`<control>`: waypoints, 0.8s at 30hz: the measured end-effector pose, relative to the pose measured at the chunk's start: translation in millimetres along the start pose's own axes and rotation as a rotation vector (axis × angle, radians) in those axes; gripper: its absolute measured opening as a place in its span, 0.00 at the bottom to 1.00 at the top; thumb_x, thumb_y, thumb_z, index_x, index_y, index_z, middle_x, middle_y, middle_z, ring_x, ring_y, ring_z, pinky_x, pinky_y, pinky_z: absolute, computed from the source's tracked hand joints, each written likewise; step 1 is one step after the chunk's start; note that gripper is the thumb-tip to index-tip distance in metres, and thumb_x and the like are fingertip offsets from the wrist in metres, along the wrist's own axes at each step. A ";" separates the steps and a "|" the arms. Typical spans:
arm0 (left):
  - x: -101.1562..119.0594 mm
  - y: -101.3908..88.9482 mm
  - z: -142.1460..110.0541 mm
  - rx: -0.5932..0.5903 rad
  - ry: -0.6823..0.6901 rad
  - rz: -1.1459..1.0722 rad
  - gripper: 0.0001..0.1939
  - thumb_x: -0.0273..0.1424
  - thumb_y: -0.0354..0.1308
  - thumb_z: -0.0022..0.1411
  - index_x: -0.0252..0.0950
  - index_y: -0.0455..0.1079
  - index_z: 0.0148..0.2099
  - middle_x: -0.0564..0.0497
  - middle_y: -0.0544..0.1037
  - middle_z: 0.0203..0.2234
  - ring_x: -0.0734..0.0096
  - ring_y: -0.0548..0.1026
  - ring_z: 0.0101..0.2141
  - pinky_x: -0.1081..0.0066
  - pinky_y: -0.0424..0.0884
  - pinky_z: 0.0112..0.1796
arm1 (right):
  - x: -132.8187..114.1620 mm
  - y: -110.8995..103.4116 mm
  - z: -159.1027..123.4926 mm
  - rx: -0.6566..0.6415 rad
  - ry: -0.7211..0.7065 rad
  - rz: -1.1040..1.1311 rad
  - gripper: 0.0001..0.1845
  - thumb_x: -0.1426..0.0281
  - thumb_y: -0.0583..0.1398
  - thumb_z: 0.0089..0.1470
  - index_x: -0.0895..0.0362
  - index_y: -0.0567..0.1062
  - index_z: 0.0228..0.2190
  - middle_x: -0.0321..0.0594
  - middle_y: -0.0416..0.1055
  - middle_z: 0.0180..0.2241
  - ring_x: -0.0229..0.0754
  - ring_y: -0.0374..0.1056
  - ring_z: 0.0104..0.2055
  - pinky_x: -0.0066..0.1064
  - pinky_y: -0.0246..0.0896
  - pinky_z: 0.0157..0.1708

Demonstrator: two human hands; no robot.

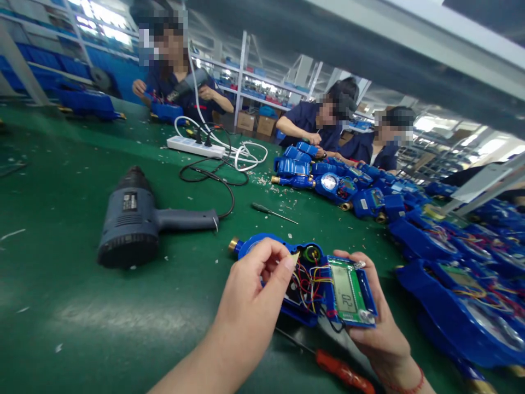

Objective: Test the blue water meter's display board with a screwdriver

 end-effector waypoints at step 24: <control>-3.8 13.2 -7.0 -0.165 -0.391 -0.544 0.09 0.34 0.55 0.64 0.33 0.66 0.34 0.51 0.79 0.31 0.80 0.69 0.26 0.78 0.63 0.30 | -13.5 14.2 0.0 -0.109 -0.054 -0.152 0.36 0.68 0.72 0.47 0.42 0.64 0.54 0.37 0.58 0.57 0.41 0.61 0.56 0.26 0.64 0.50</control>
Point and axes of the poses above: each hand's wrist, its own z-axis towards the middle knuckle, its own y-axis out of the palm, x = y × z, the point moved 4 cm from there along z, towards the middle knuckle
